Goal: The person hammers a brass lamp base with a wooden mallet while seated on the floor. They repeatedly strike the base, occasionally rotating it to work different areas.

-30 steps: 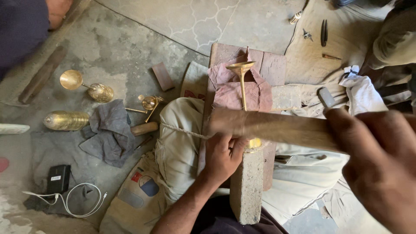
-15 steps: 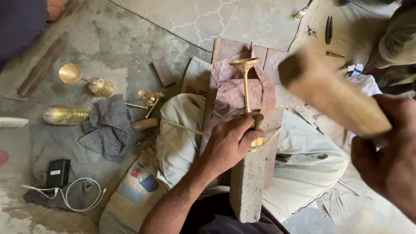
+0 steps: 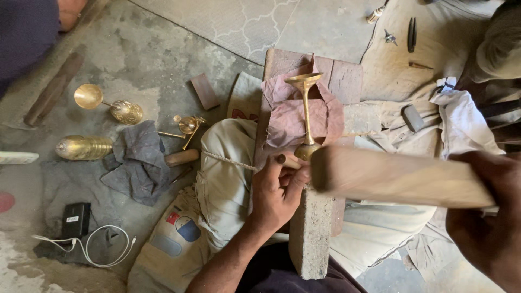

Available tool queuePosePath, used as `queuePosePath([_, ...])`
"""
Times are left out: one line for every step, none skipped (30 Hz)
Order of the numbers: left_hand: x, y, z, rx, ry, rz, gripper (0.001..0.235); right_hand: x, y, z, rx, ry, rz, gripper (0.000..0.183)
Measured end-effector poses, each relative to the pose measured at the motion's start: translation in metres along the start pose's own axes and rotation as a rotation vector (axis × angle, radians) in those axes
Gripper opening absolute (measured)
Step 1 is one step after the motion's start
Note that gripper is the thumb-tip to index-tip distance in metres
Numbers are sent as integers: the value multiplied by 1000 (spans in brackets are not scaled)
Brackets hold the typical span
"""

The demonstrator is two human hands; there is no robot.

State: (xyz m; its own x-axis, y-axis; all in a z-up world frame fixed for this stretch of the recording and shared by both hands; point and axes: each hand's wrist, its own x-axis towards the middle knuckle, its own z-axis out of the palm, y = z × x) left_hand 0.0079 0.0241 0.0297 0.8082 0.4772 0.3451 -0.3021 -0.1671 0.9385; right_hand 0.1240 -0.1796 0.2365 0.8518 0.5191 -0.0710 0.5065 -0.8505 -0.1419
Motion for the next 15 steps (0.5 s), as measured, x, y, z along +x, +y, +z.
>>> queuePosePath([-4,0,-1,-53,4,-53,21,0,2,2,64,6,5,45])
queuePosePath([-5,-2,0,-24,-19,-70,22,-3,1,5,107,112,-84,50])
queuePosePath([-4,-4,0,4,-41,-83,24,-3,2,6,134,161,-121,54])
queuePosePath([-3,-7,1,32,-63,-95,25,-3,0,8,159,209,-160,59])
queuePosePath([-3,-9,1,69,-39,6,26,-3,-2,8,167,190,-146,63])
queuePosePath([-3,-13,1,106,-15,106,27,-2,-5,9,175,171,-132,67])
queuePosePath([-4,-16,2,141,7,206,29,-2,-8,7,143,187,-164,65])
queuePosePath([-6,-20,1,184,-18,181,25,-2,-12,3,110,202,-195,63])
queuePosePath([-9,-24,1,225,-44,158,22,-1,-17,1,66,224,-229,61])
queuePosePath([-13,-28,0,267,-70,134,19,1,-23,-2,22,247,-261,60])
queuePosePath([-18,-31,0,278,-76,124,17,5,-31,-2,-31,277,-297,60])
queuePosePath([-23,-34,0,290,-82,113,15,7,-38,-4,-165,287,-345,57])
queuePosePath([-27,-36,1,299,-90,104,14,9,-44,-6,-300,306,-390,53])
queuePosePath([-30,-39,5,217,-50,97,17,7,-51,-9,-517,300,-443,45])
queuePosePath([-32,-42,11,137,-7,88,20,7,-56,-13,-580,293,-483,43])
